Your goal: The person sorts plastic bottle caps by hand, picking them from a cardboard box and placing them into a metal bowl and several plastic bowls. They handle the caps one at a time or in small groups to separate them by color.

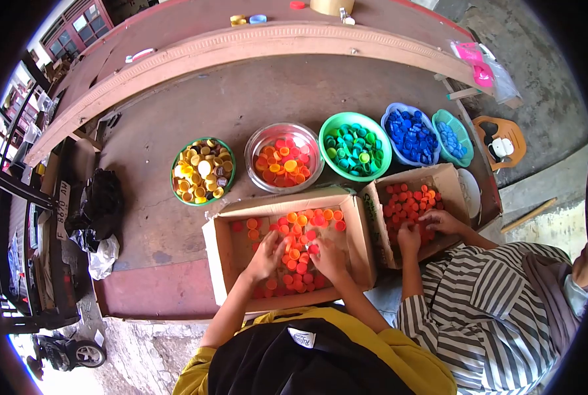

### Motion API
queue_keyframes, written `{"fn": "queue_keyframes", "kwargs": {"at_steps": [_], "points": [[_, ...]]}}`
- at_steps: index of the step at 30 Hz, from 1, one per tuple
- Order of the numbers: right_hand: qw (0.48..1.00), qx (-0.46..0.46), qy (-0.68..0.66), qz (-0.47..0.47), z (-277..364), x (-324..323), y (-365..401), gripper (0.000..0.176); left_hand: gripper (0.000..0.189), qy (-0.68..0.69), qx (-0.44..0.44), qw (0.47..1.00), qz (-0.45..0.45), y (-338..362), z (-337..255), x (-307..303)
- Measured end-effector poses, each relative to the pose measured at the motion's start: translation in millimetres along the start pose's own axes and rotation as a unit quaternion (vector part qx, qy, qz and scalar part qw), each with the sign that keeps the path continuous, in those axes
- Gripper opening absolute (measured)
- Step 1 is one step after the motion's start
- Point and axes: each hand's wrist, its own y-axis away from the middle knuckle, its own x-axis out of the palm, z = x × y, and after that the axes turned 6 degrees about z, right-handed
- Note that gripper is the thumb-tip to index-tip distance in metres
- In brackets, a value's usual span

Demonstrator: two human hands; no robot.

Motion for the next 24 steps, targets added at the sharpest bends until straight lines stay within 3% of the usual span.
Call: {"fn": "queue_keyframes", "kwargs": {"at_steps": [1, 3, 4, 7, 10, 11, 15, 18, 23, 24], "points": [[1.000, -0.008, -0.015, 0.002, 9.4, -8.9, 0.0, 0.034, 0.018, 0.035, -0.001, 0.999, -0.003, -3.9, -2.6, 0.2], [0.960, 0.005, -0.279, -0.010, 32.9, -23.9, -7.9, 0.036, 0.018, 0.130, -0.035, 0.991, -0.009, -8.8, -15.8, 0.8], [0.914, 0.012, -0.404, -0.020, 46.6, -34.1, -12.0, 0.036, 0.018, 0.106, -0.022, 0.994, -0.022, -10.1, -20.8, 0.3], [0.836, -0.016, -0.546, 0.043, 98.1, -90.4, -9.6, 0.032, 0.018, 0.077, 0.010, 0.995, -0.055, -13.1, -48.2, -2.7], [0.871, -0.102, -0.480, -0.022, 102.2, -85.0, -20.4, 0.029, 0.020, -0.015, 0.036, 0.995, -0.091, -13.4, -60.4, -5.7], [0.855, -0.111, -0.506, -0.016, 99.7, -81.9, -22.7, 0.025, 0.022, -0.038, 0.052, 0.993, -0.094, -13.8, -61.7, -7.8], [0.781, -0.063, -0.618, 0.060, 99.4, -82.0, -20.5, 0.023, 0.023, -0.018, 0.032, 0.996, -0.078, -8.0, -65.2, -12.7], [0.762, -0.058, -0.642, 0.067, 97.8, -76.0, -19.0, 0.023, 0.023, -0.004, 0.031, 0.998, -0.062, -2.4, -51.2, -10.8], [0.783, -0.038, -0.621, 0.016, 93.2, -67.1, -22.3, 0.024, 0.023, 0.020, 0.058, 0.995, -0.080, 8.0, -44.5, -6.8], [0.794, -0.030, -0.608, -0.003, 91.6, -68.3, -27.0, 0.024, 0.023, 0.031, 0.024, 0.997, -0.073, 12.3, -39.8, -5.4]]}}
